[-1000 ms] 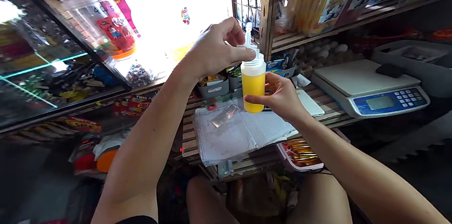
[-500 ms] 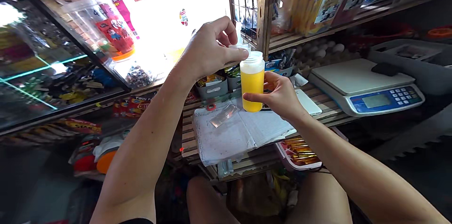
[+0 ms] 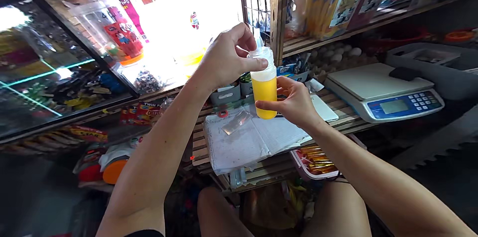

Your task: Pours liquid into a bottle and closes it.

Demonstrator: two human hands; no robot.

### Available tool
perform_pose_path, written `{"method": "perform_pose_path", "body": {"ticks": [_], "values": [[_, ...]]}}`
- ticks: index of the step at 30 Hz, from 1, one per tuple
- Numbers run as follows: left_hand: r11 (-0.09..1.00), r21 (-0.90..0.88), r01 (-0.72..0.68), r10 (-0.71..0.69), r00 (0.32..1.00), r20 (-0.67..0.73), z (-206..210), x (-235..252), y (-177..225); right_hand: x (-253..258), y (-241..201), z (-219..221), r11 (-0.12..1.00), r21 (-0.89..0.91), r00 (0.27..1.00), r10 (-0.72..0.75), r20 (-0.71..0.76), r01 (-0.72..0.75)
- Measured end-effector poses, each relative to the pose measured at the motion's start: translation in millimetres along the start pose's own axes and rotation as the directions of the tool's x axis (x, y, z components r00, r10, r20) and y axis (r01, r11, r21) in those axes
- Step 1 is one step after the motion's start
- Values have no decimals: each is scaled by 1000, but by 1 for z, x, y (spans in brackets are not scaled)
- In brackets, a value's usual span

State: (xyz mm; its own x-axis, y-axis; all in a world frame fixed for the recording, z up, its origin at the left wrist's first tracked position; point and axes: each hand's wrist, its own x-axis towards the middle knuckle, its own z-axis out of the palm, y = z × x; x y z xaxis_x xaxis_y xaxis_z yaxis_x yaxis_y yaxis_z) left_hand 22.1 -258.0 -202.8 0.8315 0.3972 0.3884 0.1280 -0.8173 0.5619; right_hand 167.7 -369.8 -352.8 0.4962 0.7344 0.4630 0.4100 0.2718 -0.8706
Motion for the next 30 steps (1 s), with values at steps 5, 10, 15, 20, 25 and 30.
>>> {"method": "perform_pose_path", "body": {"ticks": [5, 10, 15, 20, 25, 30], "values": [[1000, 14, 10, -10, 1000, 17, 6, -1, 0, -3, 0, 1, 1000, -9, 1000, -22, -10, 22], [999, -33, 38, -36, 998, 49, 8, -3, -4, -6, 3, 2, 1000, 14, 1000, -3, 7, 3], [981, -184, -67, 107, 970, 220, 1, -3, -19, -9, 5, -2, 993, 110, 996, 28, 85, -37], [909, -359, -213, 310, 920, 239, 13, -17, -23, -14, 2, -6, 994, 114, 997, -9, 79, 0], [869, -455, -196, 181, 980, -76, 54, -31, -20, -23, 4, 1, 998, 23, 998, -52, 30, 51], [736, -620, -271, 424, 899, 110, 43, -28, -52, -38, 9, 5, 995, 87, 990, -66, 124, 56]]}}
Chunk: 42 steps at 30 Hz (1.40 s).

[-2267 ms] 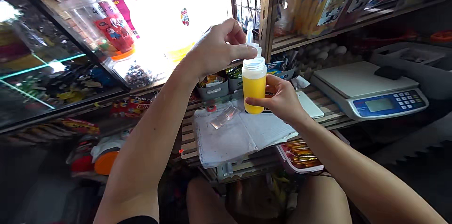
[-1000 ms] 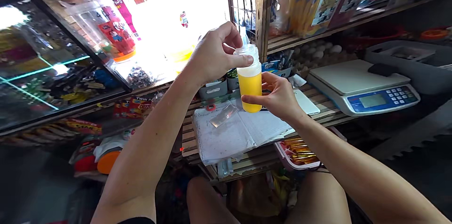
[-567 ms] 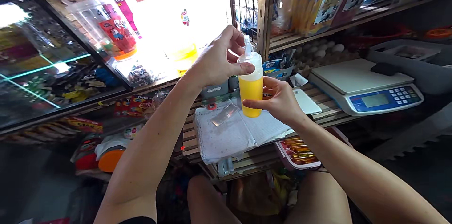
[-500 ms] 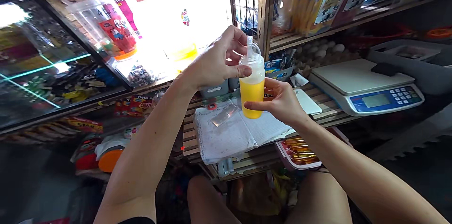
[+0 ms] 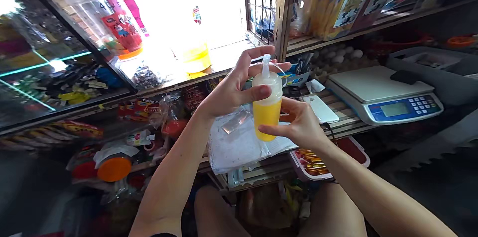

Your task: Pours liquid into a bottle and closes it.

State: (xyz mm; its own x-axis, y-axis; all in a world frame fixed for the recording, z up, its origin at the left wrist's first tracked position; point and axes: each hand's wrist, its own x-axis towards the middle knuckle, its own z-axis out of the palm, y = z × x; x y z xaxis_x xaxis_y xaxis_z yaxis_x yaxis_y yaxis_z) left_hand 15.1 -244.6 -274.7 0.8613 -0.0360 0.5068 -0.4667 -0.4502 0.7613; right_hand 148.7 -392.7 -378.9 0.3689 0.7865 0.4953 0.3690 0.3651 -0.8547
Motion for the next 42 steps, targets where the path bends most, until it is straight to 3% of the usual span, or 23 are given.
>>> {"method": "perform_pose_path", "body": {"ticks": [5, 11, 16, 18, 21, 24, 26, 28, 32, 34, 36, 38, 39, 40, 42], "values": [[988, 140, 57, -42, 993, -108, 1, -17, -1, -5, 3, 6, 999, -34, 1000, -16, -23, 15], [880, 413, 234, -137, 958, -252, 13, -21, 11, -13, 13, 19, 976, -200, 987, -108, -119, 82], [711, 485, 509, -275, 836, -475, 27, -18, 8, -16, 30, 27, 902, -421, 970, -178, -166, 94], [682, 476, 554, -294, 805, -515, 30, -20, 5, -17, 37, 29, 889, -446, 961, -204, -186, 103], [776, 467, 425, -238, 882, -407, 24, -27, 1, -18, 37, 28, 947, -297, 969, -177, -171, 121], [926, 333, 179, -152, 983, -104, 6, -30, 0, -21, 32, 21, 989, -13, 989, -146, -39, 145], [988, 127, 84, -95, 992, 86, -5, -29, 0, -23, 26, 16, 986, 112, 989, -133, 66, 126], [995, 49, 83, -89, 988, 123, -4, -32, 4, -24, 21, 15, 983, 165, 991, -94, 92, 78], [949, 235, 209, -179, 973, -143, 35, -43, 7, -25, 19, 23, 998, -20, 991, -58, -118, 56], [915, 227, 332, -217, 883, -416, 66, -42, 1, -26, 29, 30, 969, -222, 961, -155, -230, 104], [917, 194, 348, -149, 752, -642, 88, -34, -13, -27, 39, 36, 925, -356, 934, -240, -266, 137], [942, 173, 288, -73, 677, -732, 94, -27, -26, -29, 42, 39, 926, -351, 939, -237, -249, 140], [960, 137, 243, -78, 706, -704, 91, -27, -28, -31, 40, 38, 947, -290, 953, -206, -223, 137], [981, 70, 182, -102, 784, -612, 84, -29, -29, -33, 37, 36, 972, -198, 967, -168, -189, 130], [986, -158, 61, -107, 948, -301, 64, -35, -32, -36, 31, 26, 993, 15, 990, -120, -70, 121]]}}
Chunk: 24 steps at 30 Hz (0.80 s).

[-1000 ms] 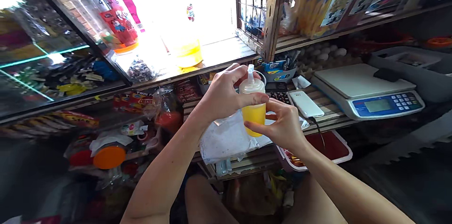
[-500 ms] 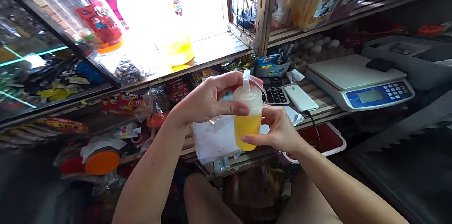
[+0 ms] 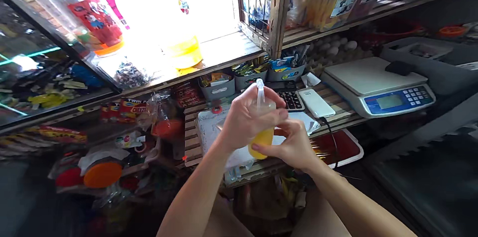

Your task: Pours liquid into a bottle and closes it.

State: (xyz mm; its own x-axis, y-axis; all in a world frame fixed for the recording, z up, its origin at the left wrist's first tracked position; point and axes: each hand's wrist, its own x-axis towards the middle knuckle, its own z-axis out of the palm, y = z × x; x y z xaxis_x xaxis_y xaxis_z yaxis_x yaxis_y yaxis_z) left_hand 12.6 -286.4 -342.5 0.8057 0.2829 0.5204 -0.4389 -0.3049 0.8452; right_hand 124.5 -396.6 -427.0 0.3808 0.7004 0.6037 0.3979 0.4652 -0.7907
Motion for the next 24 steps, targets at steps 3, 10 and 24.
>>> {"method": "perform_pose_path", "body": {"ticks": [3, 10, 24], "values": [[921, -384, 63, 91, 924, 370, -13, 2, -6, -2, -6, -11, 950, 308, 966, -31, 256, -51], [853, -521, 21, 196, 912, 359, -5, 6, -5, -8, -3, -1, 814, 546, 893, -77, 443, -201], [865, 500, 33, 215, 877, -430, 50, -3, -25, -3, 13, 31, 928, -291, 920, 112, -375, -232]]}}
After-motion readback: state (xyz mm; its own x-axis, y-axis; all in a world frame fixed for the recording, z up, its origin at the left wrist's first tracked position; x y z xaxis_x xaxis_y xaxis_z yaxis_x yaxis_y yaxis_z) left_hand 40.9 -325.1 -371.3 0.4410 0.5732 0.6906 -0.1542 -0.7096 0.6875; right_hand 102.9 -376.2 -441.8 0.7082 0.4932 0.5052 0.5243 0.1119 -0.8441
